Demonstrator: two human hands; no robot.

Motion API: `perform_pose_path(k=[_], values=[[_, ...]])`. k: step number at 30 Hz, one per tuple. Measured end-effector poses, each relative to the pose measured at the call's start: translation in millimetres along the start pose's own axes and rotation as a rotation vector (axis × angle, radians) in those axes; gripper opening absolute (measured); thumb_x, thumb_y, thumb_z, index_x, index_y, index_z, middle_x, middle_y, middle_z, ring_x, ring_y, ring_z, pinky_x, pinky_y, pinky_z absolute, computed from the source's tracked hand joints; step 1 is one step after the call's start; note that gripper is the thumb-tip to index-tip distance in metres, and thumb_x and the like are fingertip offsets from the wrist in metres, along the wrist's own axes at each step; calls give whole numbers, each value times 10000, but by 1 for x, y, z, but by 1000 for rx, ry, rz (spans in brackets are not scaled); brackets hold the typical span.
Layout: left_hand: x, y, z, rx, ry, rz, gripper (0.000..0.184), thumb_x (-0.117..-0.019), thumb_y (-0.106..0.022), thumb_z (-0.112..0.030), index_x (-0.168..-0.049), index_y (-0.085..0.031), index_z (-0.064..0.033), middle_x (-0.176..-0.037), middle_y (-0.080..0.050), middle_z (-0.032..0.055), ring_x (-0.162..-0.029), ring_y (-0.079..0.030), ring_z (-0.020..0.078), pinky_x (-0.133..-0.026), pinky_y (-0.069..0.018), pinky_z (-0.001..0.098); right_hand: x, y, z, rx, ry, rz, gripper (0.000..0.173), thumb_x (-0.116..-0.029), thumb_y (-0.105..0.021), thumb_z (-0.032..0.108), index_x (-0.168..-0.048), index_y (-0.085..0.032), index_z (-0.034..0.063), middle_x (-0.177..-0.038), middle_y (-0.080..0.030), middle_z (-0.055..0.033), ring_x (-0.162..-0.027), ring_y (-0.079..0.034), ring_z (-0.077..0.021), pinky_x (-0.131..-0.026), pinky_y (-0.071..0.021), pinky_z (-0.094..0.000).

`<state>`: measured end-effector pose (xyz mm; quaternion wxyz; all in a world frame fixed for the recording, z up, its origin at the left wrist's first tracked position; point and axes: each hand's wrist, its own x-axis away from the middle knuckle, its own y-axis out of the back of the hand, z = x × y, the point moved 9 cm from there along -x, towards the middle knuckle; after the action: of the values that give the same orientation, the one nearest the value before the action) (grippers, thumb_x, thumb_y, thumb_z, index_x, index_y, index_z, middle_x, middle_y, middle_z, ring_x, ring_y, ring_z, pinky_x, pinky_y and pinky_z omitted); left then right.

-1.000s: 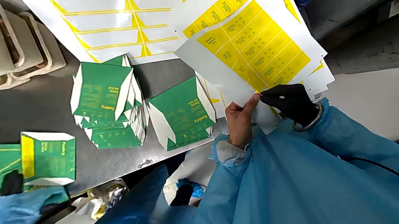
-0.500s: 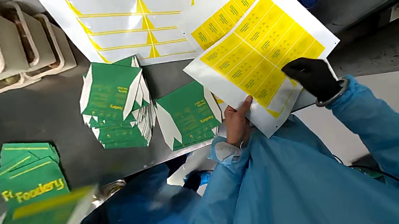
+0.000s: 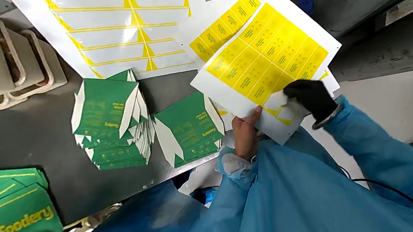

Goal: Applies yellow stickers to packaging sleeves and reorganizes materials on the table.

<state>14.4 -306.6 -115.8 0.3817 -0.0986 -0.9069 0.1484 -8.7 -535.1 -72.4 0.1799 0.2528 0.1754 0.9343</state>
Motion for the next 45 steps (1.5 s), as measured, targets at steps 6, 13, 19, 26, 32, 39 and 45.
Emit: perform_pose_path(k=[6, 13, 19, 26, 32, 39, 45], values=[[-27, 40, 11, -427, 42, -214, 406, -873, -826, -291, -1157, -699, -29, -1040, -739, 162, -926, -726, 298, -811, -605, 534, -83, 148, -12, 286, -18, -98, 291, -1036, -573, 209, -1186, -688, -11, -1107, -700, -175, -981, -663, -245, -893, -548, -484], [10, 47, -51, -1215, 4, -67, 667, -996, -523, -635, -898, -717, -4, -819, -714, 183, -776, -712, 363, -725, -577, 594, -23, 99, 70, 204, 145, -221, 248, -975, -673, 218, -1087, -705, -1, -931, -709, -125, -767, -667, -184, -728, -584, -438], [57, 44, -69, -461, -375, 200, 467, -1121, -397, -330, -1522, -492, -110, -1432, -613, 67, -1253, -631, 192, -1083, -526, 443, 74, -119, 103, 148, 386, 27, 158, -1001, -646, 193, -1101, -731, 106, -947, -751, -19, -775, -721, -109, -680, -634, -339], [75, 175, -94, -158, -377, -191, 289, -1025, -613, -80, -1306, -649, -22, -1170, -722, 128, -1013, -731, 262, -921, -620, 448, 85, -182, 118, 272, 409, 10, 337, -947, -706, 335, -1235, -734, 163, -1067, -755, -42, -892, -721, -179, -738, -608, -409], [80, 211, -108, -126, -401, -219, 235, -1040, -586, -81, -1247, -680, -24, -1108, -735, 116, -947, -742, 238, -869, -637, 430, 69, -204, 112, 243, 347, -24, 272, -934, -741, 359, -1103, -718, 146, -997, -722, -23, -803, -684, -156, -631, -579, -367], [72, 225, -118, -63, -368, -195, 233, -1046, -580, -103, -1238, -685, -23, -1086, -737, 116, -934, -742, 234, -855, -636, 409, 54, -225, 111, 97, 201, -35, 264, -977, -676, 338, -1119, -716, 119, -973, -729, -22, -800, -684, -126, -690, -577, -340], [66, 228, -128, -46, -380, -200, 234, -1047, -580, -109, -1243, -676, -26, -1100, -729, 106, -932, -741, 219, -849, -639, 395, 56, -223, 112, 116, 168, -29, 355, -923, -750, 363, -1192, -691, 139, -1031, -724, -32, -814, -683, -165, -662, -573, -379]])
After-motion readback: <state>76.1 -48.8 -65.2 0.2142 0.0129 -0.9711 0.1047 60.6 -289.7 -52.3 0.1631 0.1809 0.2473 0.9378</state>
